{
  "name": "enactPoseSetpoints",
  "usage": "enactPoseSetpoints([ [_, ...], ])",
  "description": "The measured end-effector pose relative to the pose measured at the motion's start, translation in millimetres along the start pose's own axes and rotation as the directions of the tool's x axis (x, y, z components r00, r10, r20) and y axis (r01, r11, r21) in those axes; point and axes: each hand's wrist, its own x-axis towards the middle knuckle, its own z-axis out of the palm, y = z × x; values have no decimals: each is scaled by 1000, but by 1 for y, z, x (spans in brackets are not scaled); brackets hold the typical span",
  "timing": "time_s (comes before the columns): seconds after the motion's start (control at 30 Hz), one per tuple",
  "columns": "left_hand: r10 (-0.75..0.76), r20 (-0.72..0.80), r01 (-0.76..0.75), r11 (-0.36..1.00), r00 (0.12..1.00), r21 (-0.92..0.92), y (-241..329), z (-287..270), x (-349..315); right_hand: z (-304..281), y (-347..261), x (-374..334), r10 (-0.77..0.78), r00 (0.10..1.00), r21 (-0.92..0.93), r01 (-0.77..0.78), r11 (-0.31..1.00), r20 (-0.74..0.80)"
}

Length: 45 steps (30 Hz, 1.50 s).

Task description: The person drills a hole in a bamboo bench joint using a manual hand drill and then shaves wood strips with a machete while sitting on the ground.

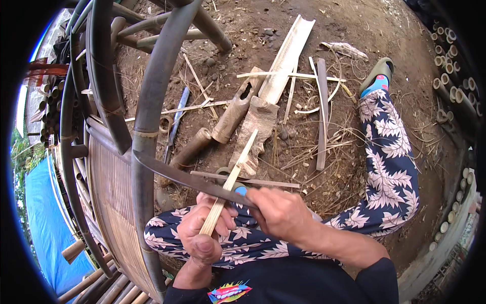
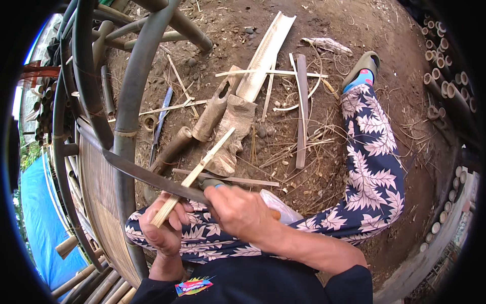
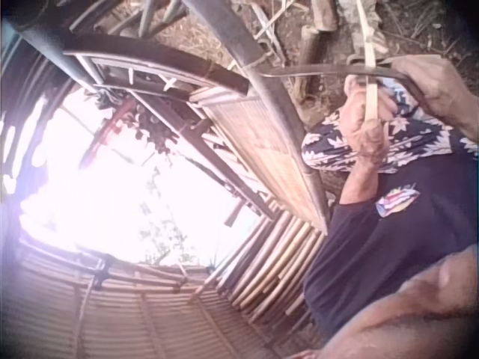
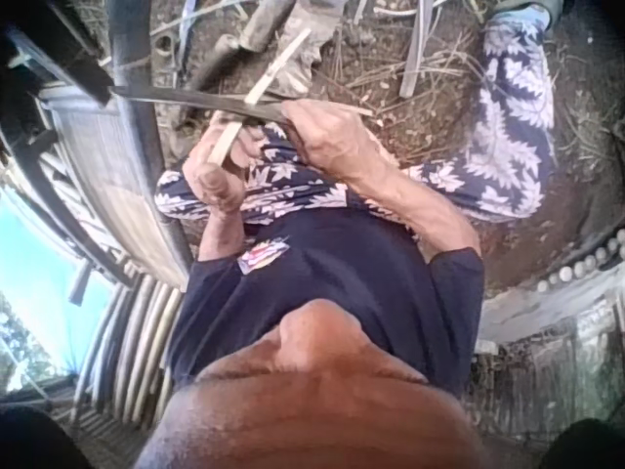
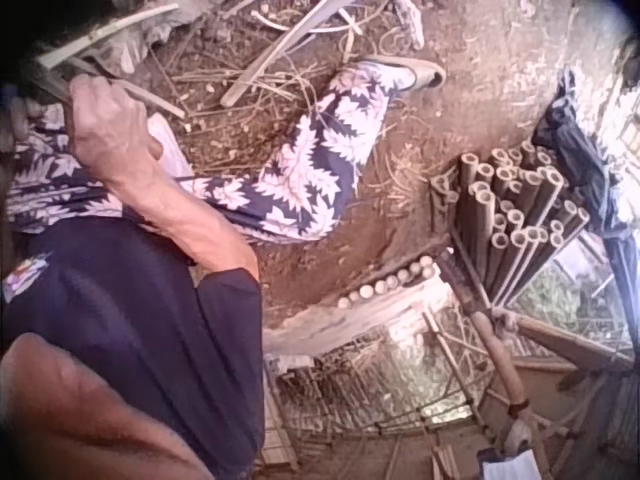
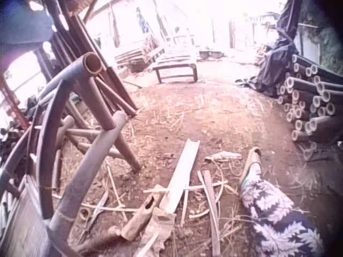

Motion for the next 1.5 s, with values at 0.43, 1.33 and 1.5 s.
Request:
enactPoseSetpoints([
  [0.43,474,16,-446,840,881,-310,-10,7,62,18,40,25,134,991,-121,-131,984,17],
  [1.33,458,-192,-496,787,868,-366,-30,3,73,50,107,57,369,916,-128,-352,927,155],
  [1.5,400,-201,-447,813,894,-374,-27,-4,72,72,117,48,-15,999,-165,8,986,-37],
])
